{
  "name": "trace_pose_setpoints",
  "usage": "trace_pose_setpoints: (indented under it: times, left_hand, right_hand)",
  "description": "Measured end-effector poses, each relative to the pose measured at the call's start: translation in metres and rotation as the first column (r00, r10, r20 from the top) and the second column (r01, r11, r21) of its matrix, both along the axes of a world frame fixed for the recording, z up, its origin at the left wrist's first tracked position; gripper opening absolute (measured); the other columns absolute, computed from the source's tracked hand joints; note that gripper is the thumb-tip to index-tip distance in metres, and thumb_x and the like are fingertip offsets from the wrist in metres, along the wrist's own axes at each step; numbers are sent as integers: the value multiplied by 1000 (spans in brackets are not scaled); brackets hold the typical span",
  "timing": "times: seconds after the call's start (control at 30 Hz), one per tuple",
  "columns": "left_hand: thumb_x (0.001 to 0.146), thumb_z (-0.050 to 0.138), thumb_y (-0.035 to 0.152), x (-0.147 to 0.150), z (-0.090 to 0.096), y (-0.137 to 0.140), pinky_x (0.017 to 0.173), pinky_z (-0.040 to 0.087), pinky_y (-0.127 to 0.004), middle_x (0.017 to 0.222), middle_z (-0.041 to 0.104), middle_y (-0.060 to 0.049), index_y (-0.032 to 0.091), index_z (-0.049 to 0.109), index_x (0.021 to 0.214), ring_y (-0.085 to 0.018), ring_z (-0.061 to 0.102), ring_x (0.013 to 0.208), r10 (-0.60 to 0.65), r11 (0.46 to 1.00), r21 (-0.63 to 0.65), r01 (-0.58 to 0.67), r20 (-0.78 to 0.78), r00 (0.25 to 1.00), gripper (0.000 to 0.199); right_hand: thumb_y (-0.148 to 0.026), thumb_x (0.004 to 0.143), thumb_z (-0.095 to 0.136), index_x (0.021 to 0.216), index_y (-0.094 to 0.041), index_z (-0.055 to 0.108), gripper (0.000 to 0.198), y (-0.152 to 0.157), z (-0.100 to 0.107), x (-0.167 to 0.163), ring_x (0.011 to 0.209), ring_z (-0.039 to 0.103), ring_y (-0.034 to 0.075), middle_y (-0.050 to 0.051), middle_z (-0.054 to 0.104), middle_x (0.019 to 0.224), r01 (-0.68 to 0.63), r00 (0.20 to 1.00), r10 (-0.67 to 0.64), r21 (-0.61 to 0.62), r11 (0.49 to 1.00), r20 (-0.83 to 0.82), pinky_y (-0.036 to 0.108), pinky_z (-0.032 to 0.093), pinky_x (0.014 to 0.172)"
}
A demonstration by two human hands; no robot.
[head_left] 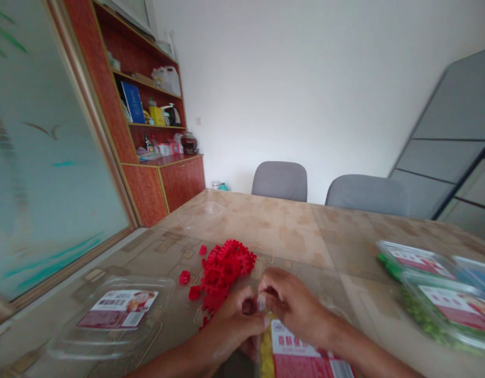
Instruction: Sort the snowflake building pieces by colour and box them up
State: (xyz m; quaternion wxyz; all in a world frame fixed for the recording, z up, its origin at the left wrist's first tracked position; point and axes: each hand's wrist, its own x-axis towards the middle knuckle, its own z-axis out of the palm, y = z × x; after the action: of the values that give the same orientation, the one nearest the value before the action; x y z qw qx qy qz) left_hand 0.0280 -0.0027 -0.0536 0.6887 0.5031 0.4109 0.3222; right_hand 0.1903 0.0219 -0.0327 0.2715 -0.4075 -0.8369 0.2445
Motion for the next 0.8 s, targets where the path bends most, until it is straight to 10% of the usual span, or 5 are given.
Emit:
trace_pose_setpoints:
  times: [0.33, 0.8]
  left_hand:
    - [70, 73, 46, 2, -19, 3, 43, 42, -18, 67, 55, 5, 20, 43, 81, -7, 52, 46, 44, 993, 98, -60, 157, 987, 41]
    - [77, 70, 40, -9, -19, 14, 67, 51, -30, 76, 62, -3, 13, 58, 91, -14, 62, 66, 9, 971, -235, 49, 240, 971, 32]
  right_hand:
    - [-13, 83, 47, 71, -18, 51, 14, 5, 6, 8, 61, 49, 11, -2, 55, 67, -12, 996, 19, -84, 996, 92, 22, 33, 57]
    - [-19, 88, 46, 72, -18, 49, 17, 8, -8, 10, 64, 48, 12, -2, 52, 69, 4, 1000, -3, -43, 999, 5, 23, 35, 59]
